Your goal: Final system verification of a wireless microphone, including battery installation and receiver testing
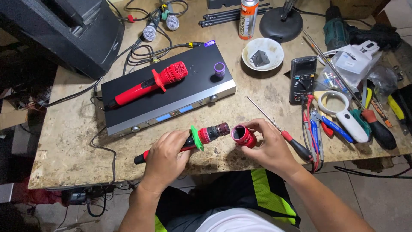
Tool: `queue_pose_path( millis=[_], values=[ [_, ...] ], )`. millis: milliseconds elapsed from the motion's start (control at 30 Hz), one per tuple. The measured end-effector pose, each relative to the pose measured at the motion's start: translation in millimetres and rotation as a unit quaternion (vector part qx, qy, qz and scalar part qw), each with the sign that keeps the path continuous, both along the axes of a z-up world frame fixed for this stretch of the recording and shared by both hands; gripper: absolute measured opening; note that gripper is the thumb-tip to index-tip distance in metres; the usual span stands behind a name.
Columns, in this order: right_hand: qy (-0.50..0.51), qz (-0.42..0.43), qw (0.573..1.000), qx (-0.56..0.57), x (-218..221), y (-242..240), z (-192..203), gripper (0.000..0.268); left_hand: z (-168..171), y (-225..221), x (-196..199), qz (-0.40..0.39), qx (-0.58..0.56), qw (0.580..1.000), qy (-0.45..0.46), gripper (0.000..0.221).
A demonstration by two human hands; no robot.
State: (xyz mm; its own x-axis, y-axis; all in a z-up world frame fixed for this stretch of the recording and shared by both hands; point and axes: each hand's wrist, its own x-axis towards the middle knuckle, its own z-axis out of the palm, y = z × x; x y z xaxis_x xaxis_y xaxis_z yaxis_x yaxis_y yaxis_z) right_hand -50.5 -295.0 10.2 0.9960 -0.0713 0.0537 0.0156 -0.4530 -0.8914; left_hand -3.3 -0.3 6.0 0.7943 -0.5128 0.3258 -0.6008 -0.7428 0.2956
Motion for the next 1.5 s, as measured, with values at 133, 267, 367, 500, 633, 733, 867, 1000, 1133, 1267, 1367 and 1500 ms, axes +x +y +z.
queue_pose_path(
  millis=[133,267,367,500,633,733,867,1000,1133,1267,1367,1500],
  values=[
    [0.014,0.003,1.0,-0.018,-1.4,-6.4,-4.6,0.051,0.3,2.5,-2.7,-0.006,0.008,1.0,-0.003,0.046],
    [-0.025,0.054,0.996,-0.059,-0.3,-12.9,-4.5,0.054,1.2,3.5,-5.6,-0.027,0.03,0.999,0.016,0.051],
    [-0.071,0.094,0.988,-0.096,1.3,-18.1,-7.9,0.051,-0.8,2.8,-7.6,-0.033,0.042,0.998,0.034,0.053],
    [-0.12,0.148,0.97,-0.148,0.1,-16.1,5.5,0.05,-3.2,2.3,-9.8,-0.043,0.039,0.997,0.048,0.052],
    [-0.138,0.178,0.961,-0.158,1.8,-19.7,16.6,0.048,-1.0,3.0,-11.6,-0.046,0.041,0.997,0.056,0.054],
    [-0.122,0.197,0.965,-0.123,0.7,-17.9,31.0,0.049,0.1,3.6,-12.0,-0.045,0.058,0.995,0.062,0.054],
    [-0.092,0.196,0.973,-0.075,-0.3,-12.6,35.8,0.049,-1.3,2.1,-13.9,-0.045,0.055,0.994,0.083,0.053],
    [-0.079,0.211,0.972,-0.06,1.4,-8.8,38.3,0.05,0.5,-1.8,-16.2,-0.068,0.044,0.992,0.098,0.05],
    [-0.079,0.232,0.968,-0.059,1.4,-4.9,33.6,0.049,-4.8,-4.6,-18.2,-0.064,0.051,0.989,0.126,0.05],
    [-0.075,0.252,0.962,-0.072,3.0,-4.3,32.9,0.05,-8.7,-7.0,-19.0,-0.065,0.051,0.989,0.123,0.052],
    [-0.062,0.265,0.959,-0.076,5.5,-1.5,33.9,0.051,-5.4,-9.4,-21.3,-0.067,0.046,0.987,0.136,0.051],
    [-0.049,0.274,0.959,-0.054,8.2,1.8,36.2,0.05,-6.8,-11.9,-21.8,-0.068,0.041,0.987,0.141,0.05]
  ],
)
